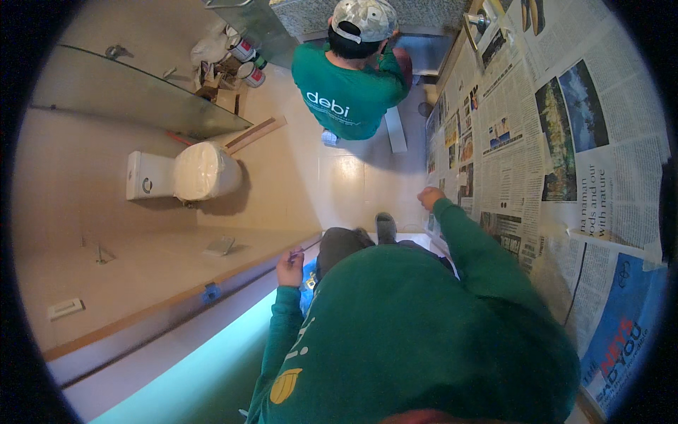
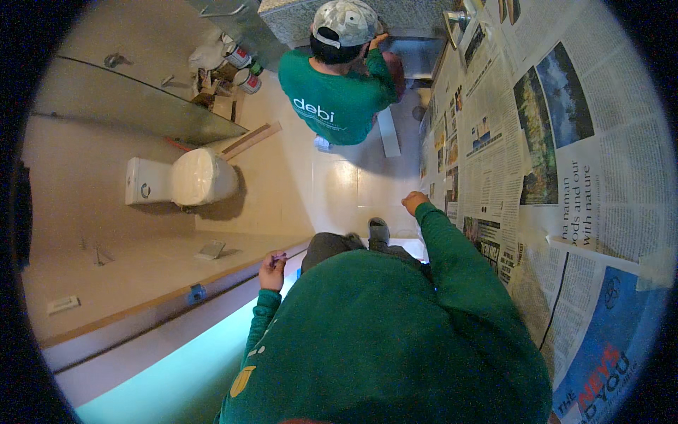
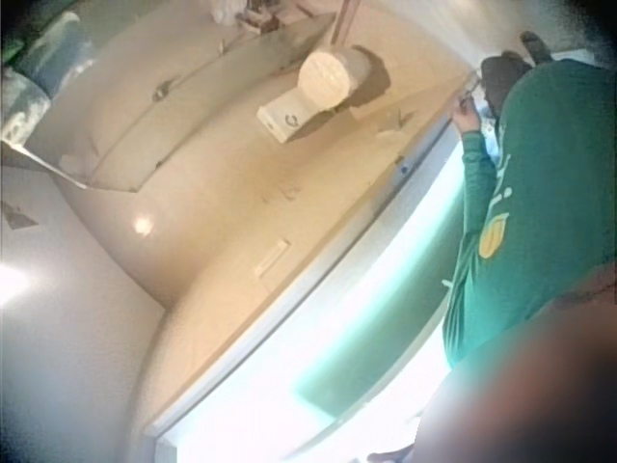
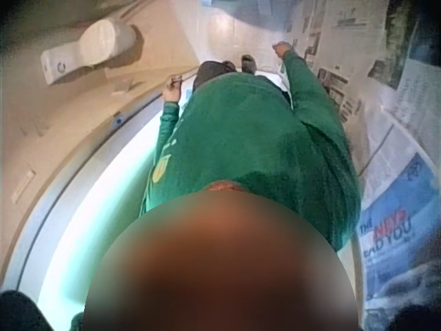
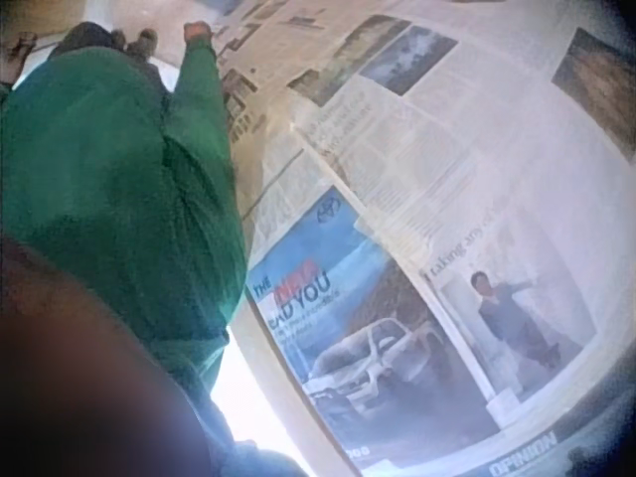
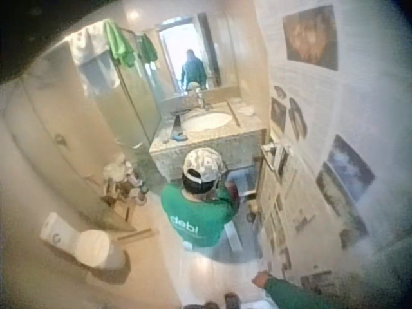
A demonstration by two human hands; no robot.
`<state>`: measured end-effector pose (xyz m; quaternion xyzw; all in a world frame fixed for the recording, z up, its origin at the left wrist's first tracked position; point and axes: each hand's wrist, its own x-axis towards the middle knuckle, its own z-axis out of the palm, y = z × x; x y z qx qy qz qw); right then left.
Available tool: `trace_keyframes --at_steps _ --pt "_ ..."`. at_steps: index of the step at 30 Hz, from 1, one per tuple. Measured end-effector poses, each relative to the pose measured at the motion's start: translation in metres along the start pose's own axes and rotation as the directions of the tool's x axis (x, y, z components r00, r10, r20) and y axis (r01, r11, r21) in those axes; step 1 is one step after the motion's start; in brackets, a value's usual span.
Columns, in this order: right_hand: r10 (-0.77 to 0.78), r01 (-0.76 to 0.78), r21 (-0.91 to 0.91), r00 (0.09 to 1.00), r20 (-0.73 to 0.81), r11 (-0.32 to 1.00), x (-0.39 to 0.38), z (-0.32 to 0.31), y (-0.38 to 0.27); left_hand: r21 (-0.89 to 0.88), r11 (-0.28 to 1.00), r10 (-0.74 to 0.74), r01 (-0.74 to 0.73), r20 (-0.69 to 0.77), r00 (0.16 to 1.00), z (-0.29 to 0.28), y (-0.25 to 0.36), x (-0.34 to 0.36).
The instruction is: The person fits curved wooden trim pieces onto a white cabinet door, using a hammer to tap them into place. They move between the main room and a bathroom, handling trim pieces and tools.
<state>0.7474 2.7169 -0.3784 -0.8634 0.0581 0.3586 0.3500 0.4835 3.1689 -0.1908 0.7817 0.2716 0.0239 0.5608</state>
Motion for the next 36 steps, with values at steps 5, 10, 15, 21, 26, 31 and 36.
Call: trace_keyframes --at_steps 5,10,15,21,26,31,36 --pt "-0.237 0.262 -0.626 0.963 0.124 0.735 0.014 0.012 0.058 0.007 0.999 -0.035 0.035 0.065 0.997 0.008 -0.016 0.065" --pt "-0.288 0.474 -0.743 0.880 0.378 0.472 -0.033 -0.009 0.005 -0.164 0.917 -0.365 0.365 0.032 0.931 0.008 -0.046 0.132" --pt "-0.112 0.179 -0.480 0.980 0.165 0.859 -0.025 0.000 0.016 0.086 0.883 -0.469 0.461 0.150 0.871 0.004 -0.124 0.210" --pt "0.315 -0.315 0.008 0.948 -0.054 0.949 -0.014 0.027 0.033 0.093 0.810 -0.584 0.579 0.216 0.783 0.023 -0.129 0.308" --pt "0.315 -0.315 -0.010 0.949 0.022 0.949 -0.027 0.008 -0.038 0.022 0.874 -0.480 0.486 0.208 0.852 0.002 -0.127 0.402" --pt "0.261 -0.268 -0.032 0.954 -0.148 0.963 -0.025 0.011 -0.058 0.156 0.895 -0.445 0.417 0.269 0.854 -0.019 -0.120 0.457" --pt "0.234 -0.205 0.179 0.960 -0.155 0.962 -0.023 0.005 -0.074 0.392 0.825 -0.538 0.407 0.324 0.778 -0.028 -0.142 0.475"
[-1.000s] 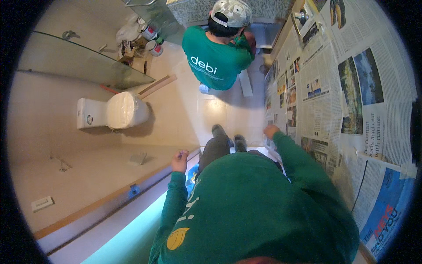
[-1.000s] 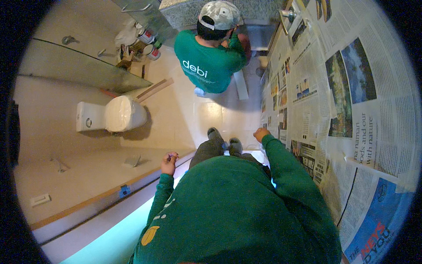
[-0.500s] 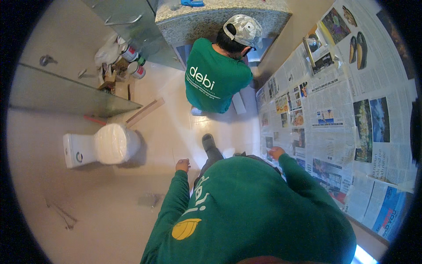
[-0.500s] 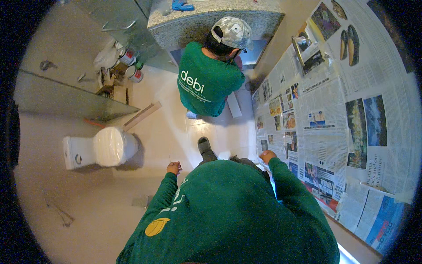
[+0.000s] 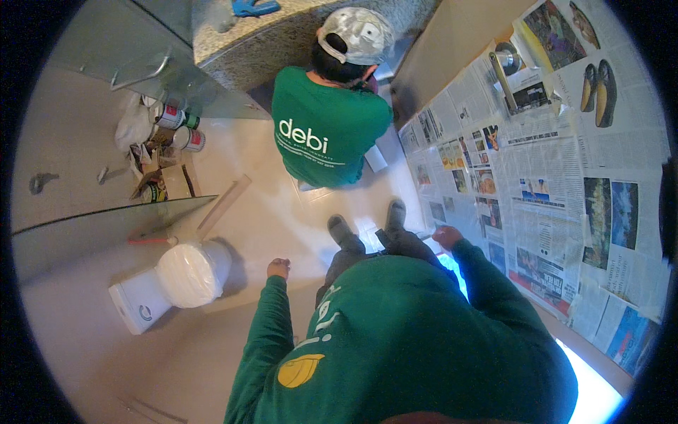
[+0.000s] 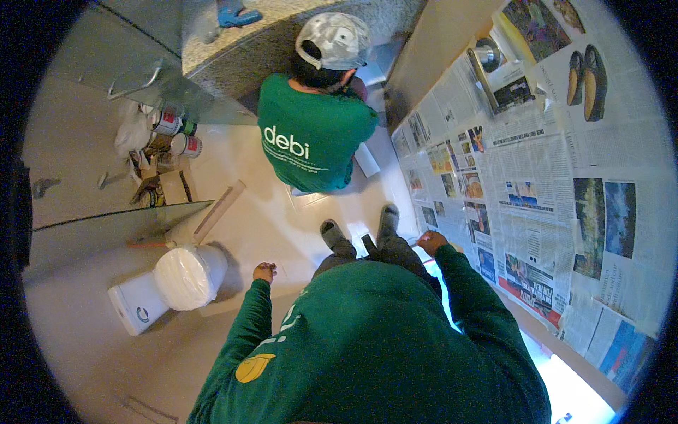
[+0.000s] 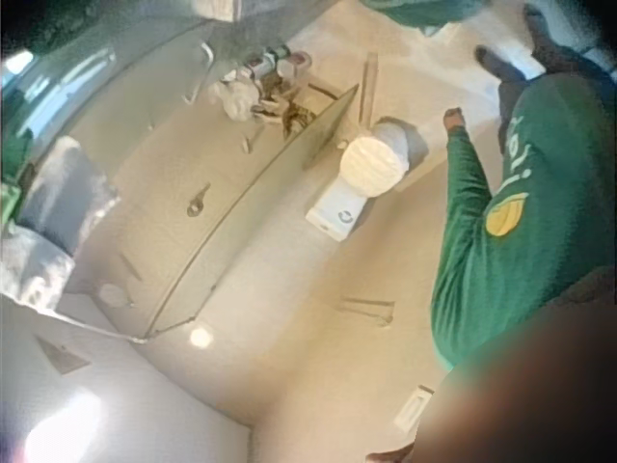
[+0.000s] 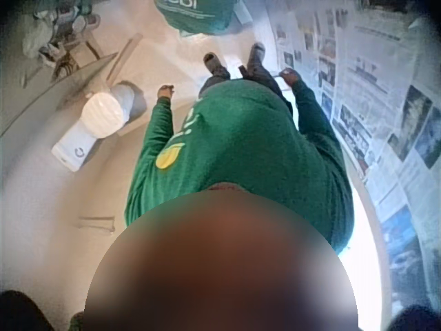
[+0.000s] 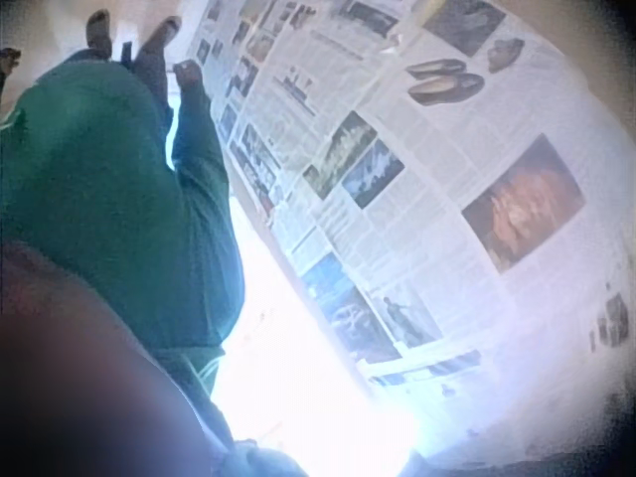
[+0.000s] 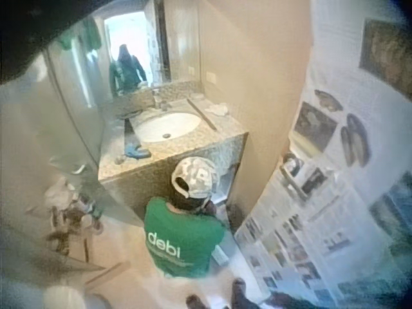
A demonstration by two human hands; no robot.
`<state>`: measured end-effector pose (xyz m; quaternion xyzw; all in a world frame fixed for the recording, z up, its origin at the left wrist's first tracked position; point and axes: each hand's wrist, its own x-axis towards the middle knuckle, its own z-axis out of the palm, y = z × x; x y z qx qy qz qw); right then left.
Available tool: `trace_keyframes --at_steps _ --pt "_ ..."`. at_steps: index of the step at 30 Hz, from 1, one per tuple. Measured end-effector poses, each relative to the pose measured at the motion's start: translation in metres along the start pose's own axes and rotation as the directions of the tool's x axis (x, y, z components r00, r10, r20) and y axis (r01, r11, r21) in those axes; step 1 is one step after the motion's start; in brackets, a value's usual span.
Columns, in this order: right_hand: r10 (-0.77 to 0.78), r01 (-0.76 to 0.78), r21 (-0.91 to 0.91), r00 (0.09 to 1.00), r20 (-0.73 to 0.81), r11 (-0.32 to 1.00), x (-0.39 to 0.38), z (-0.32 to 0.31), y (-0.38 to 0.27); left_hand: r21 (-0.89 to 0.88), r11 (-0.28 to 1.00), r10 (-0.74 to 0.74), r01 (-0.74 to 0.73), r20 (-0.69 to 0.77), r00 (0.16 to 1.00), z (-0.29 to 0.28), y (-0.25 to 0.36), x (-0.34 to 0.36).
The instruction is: The person fits curved wooden trim pieces onto a white cabinet door, using a hammer to tap them into place. They move between the main room and a bathroom, handling trim pieces and tools.
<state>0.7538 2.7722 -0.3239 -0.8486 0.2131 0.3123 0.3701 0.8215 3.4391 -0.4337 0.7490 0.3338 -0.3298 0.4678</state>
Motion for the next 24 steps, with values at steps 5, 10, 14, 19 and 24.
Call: trace_keyframes --at_steps 5,10,14,19,24 --pt "0.010 -0.011 0.028 1.000 0.027 1.000 0.032 0.015 0.012 0.516 0.739 0.281 -0.433 0.348 0.894 0.028 0.000 0.004" --pt "0.119 -0.103 -0.089 0.974 0.194 0.991 0.071 0.011 0.015 0.295 0.934 0.187 -0.199 0.071 0.980 0.116 0.141 -0.100" --pt "0.235 -0.251 0.036 0.940 0.249 0.967 0.092 0.035 0.047 0.357 0.861 0.334 -0.363 0.141 0.932 0.173 0.156 -0.098" --pt "0.143 -0.137 -0.044 0.953 0.266 0.990 0.086 0.073 0.064 0.470 0.545 0.314 -0.694 0.653 0.690 0.222 0.168 -0.075" --pt "-0.103 0.099 -0.055 0.992 -0.069 0.994 0.057 0.095 0.052 0.285 0.214 -0.020 -0.934 0.958 0.287 0.253 0.186 -0.093"
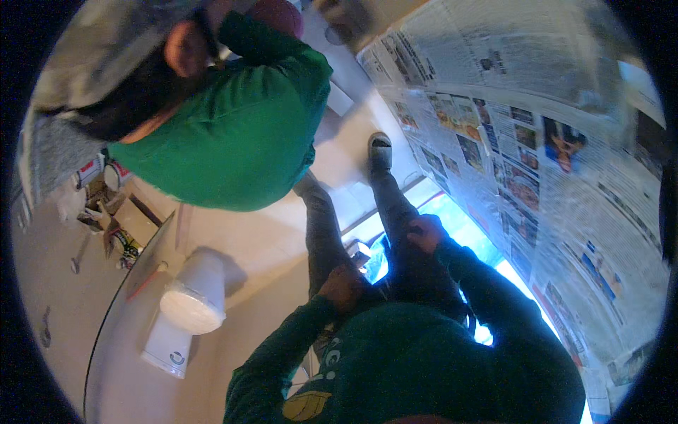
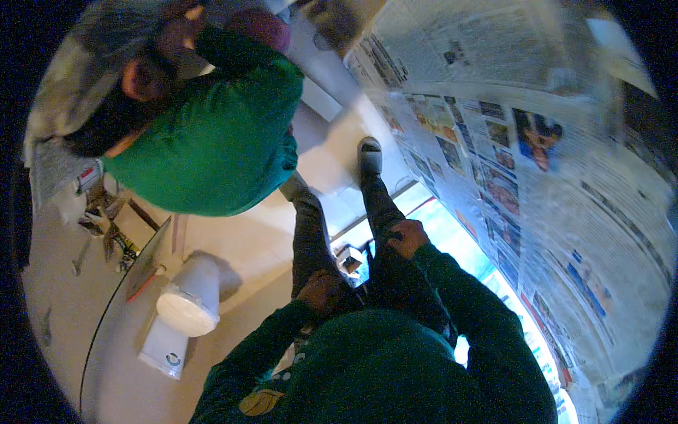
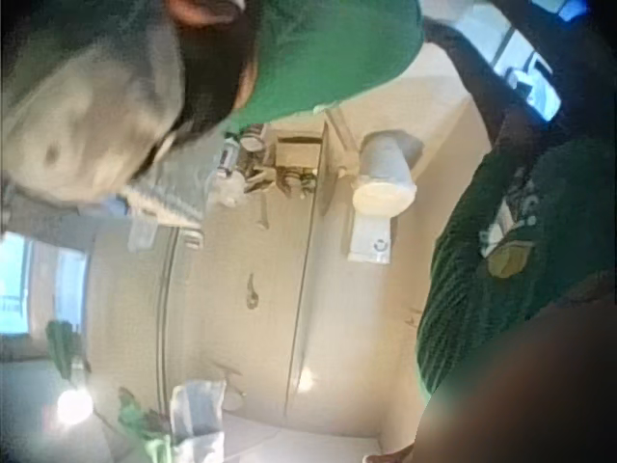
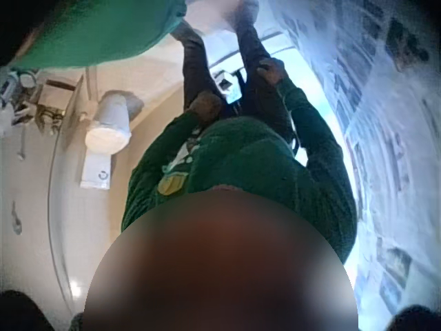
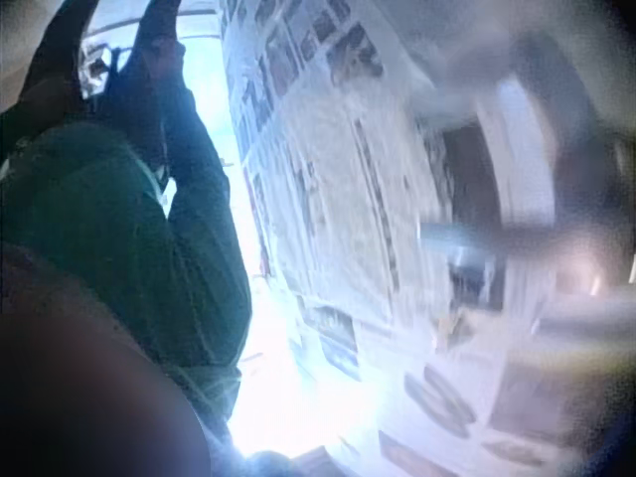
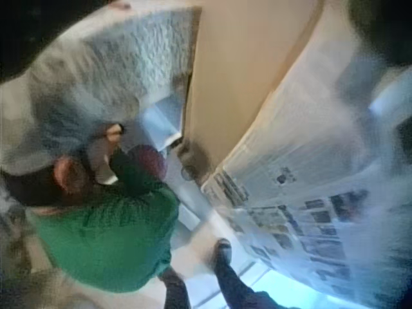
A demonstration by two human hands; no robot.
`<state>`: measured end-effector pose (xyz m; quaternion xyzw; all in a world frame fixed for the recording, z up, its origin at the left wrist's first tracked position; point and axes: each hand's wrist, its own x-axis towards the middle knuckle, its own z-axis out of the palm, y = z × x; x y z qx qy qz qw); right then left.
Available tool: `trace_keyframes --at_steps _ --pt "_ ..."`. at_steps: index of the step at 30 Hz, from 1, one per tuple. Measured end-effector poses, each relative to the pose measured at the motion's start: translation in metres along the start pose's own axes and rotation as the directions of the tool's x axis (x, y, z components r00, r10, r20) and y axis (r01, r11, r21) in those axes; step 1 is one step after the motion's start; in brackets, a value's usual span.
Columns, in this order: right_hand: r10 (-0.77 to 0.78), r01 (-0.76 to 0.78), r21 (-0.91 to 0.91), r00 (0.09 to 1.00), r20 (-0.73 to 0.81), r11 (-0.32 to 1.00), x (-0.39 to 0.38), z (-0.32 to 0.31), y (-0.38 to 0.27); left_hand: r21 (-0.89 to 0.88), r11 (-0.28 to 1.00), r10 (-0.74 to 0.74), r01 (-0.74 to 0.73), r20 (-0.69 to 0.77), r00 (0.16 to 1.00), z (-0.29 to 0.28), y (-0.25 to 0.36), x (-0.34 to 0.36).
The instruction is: The person fits curved wooden trim pieces onto a white cabinet door, using a hammer to tap them into place. They move between the main room and a bathroom, handling trim pieces and tools.
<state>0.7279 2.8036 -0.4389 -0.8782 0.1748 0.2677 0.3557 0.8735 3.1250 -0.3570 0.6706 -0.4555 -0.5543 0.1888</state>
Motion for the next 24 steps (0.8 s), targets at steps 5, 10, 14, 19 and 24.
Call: trace_keyframes --at_steps 5,10,14,19,24 --pt "0.330 -0.369 0.177 0.919 0.216 0.912 0.074 0.011 -0.020 -0.438 0.895 0.083 0.081 0.343 0.936 -0.051 0.003 -0.006" --pt "0.324 -0.359 0.401 0.933 0.154 0.843 0.188 0.056 0.019 -0.674 0.727 0.058 0.130 0.250 0.967 0.006 -0.091 0.063" --pt "-0.068 0.087 -0.073 0.973 0.222 0.994 0.191 0.099 0.058 -0.624 0.732 -0.397 0.274 -0.064 0.916 0.020 -0.213 0.224" --pt "0.274 -0.449 0.792 0.891 0.362 0.413 0.143 0.173 0.086 -0.801 0.564 -0.790 0.198 -0.454 0.413 -0.002 -0.355 0.399" --pt "0.382 -0.644 0.644 0.764 0.520 0.412 0.121 0.191 0.101 -0.917 0.367 -0.928 0.156 -0.349 0.133 -0.067 -0.398 0.494"
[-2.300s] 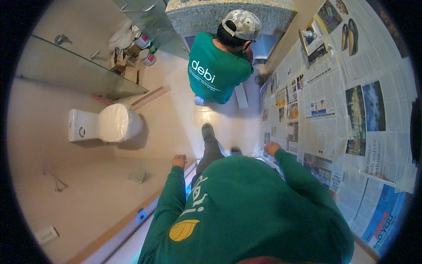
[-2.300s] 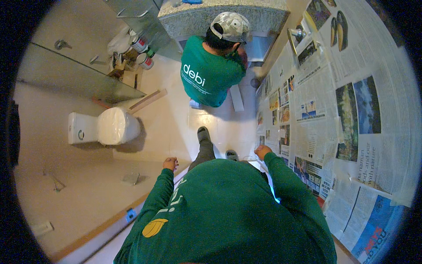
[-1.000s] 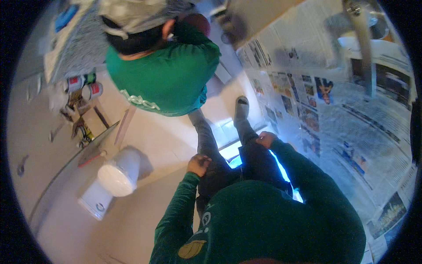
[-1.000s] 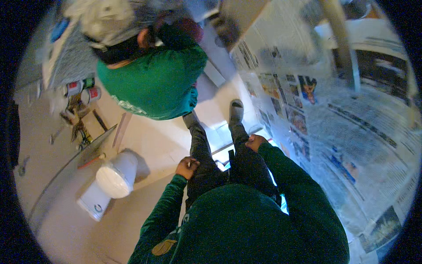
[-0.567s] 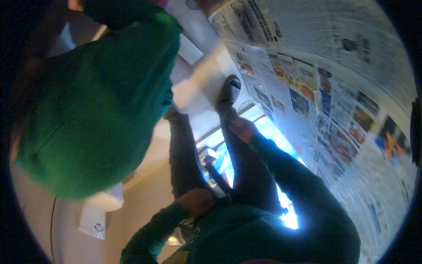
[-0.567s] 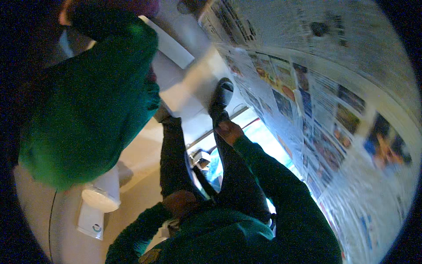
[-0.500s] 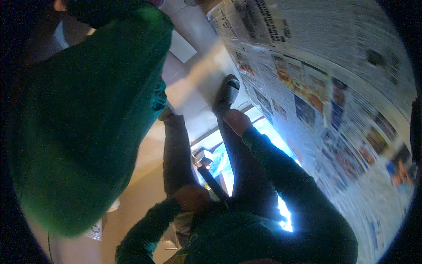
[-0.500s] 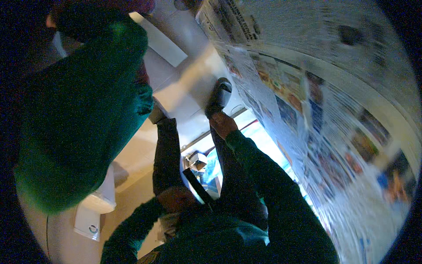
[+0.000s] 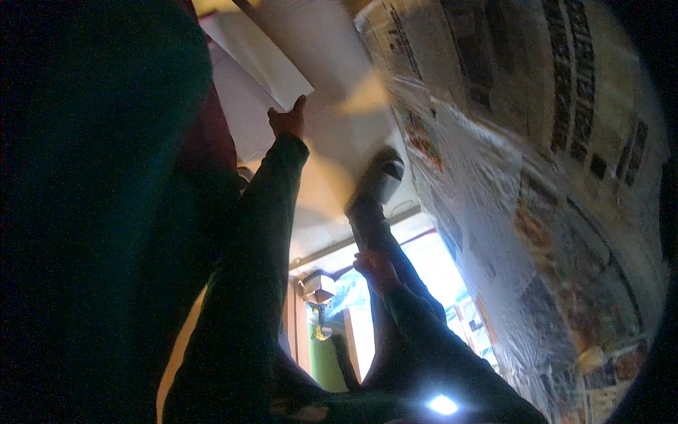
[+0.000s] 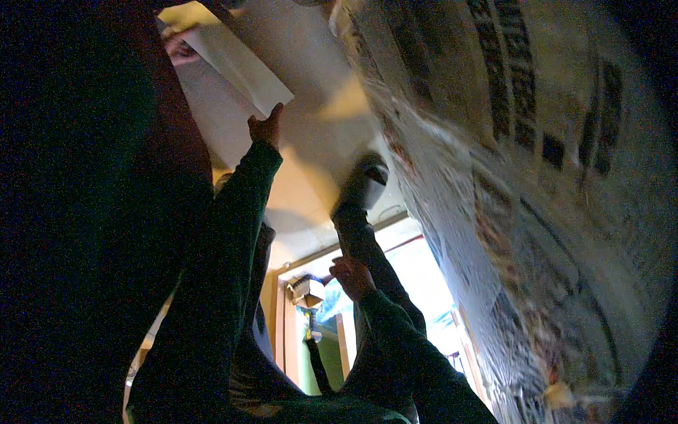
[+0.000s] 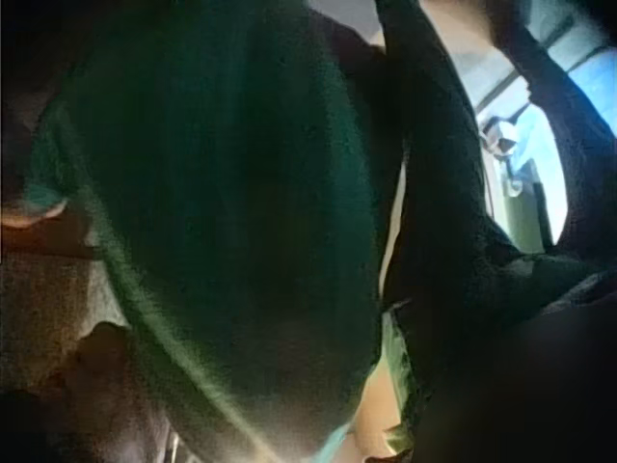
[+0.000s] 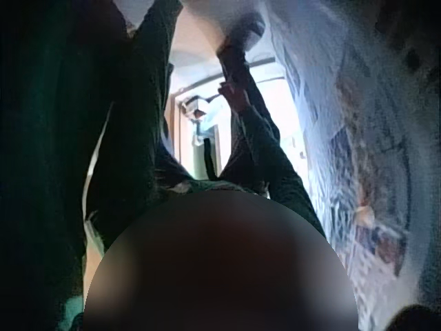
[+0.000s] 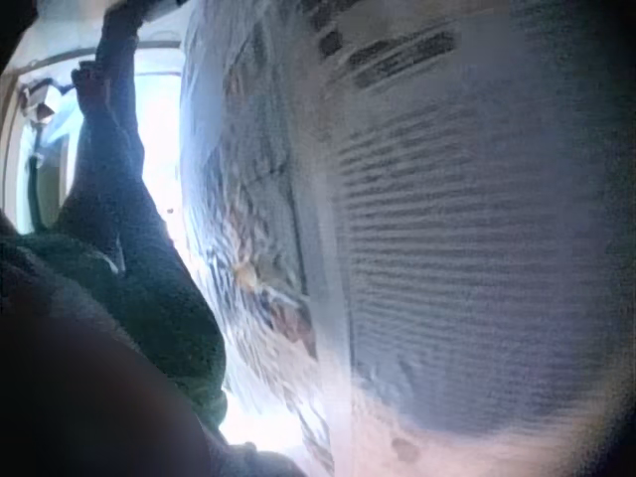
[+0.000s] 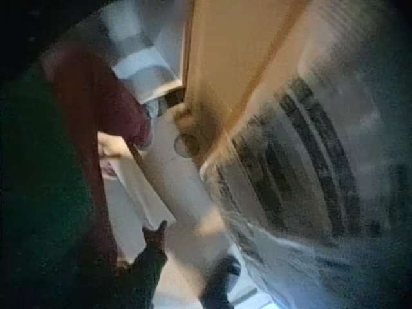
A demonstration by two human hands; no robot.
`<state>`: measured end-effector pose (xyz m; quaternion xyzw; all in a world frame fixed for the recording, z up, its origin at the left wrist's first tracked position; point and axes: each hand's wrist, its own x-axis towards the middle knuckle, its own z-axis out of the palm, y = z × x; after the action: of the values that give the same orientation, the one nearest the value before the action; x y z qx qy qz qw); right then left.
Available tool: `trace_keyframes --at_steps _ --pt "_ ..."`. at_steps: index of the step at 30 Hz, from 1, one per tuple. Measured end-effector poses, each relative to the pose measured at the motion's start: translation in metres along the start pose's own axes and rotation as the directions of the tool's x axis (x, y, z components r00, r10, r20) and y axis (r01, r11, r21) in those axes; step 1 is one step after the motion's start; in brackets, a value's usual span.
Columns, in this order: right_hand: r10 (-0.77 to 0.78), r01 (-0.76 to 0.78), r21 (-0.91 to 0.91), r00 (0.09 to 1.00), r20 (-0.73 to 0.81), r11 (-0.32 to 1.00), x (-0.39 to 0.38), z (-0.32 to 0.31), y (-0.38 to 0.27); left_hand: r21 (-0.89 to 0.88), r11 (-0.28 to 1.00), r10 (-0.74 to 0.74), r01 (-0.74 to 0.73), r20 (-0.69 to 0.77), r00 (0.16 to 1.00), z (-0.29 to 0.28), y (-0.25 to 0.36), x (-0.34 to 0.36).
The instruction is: The person fits curved wooden trim pieces onto a white cabinet door, using a hammer to tap them into place. They move between the main room and a bathroom, handling trim pieces and tools.
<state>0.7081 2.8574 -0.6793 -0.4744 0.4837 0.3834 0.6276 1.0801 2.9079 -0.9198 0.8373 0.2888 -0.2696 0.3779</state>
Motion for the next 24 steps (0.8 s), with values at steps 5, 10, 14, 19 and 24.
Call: trace_keyframes --at_steps 5,10,14,19,24 --pt "-0.165 0.160 -0.047 0.975 -0.147 0.986 0.029 -0.012 0.030 -0.382 0.924 -0.019 0.023 0.013 1.000 0.011 0.012 0.058" --pt "-0.382 0.371 -0.144 0.923 -0.054 0.917 0.099 0.023 -0.119 -0.642 0.766 0.004 0.026 0.045 0.999 -0.008 -0.023 0.103" --pt "-0.664 0.652 -0.162 0.747 -0.034 0.741 0.122 0.085 -0.321 -0.750 0.619 -0.212 0.233 0.126 0.969 0.003 0.024 0.058" --pt "-0.899 0.906 -0.124 0.418 0.129 0.404 0.074 0.217 -0.562 -0.914 0.377 -0.128 0.147 0.106 0.986 -0.028 -0.051 0.099" --pt "-0.988 0.969 -0.206 0.149 0.052 0.135 0.042 0.254 -0.754 -0.926 0.330 -0.028 0.184 0.186 0.982 -0.010 -0.020 0.095"
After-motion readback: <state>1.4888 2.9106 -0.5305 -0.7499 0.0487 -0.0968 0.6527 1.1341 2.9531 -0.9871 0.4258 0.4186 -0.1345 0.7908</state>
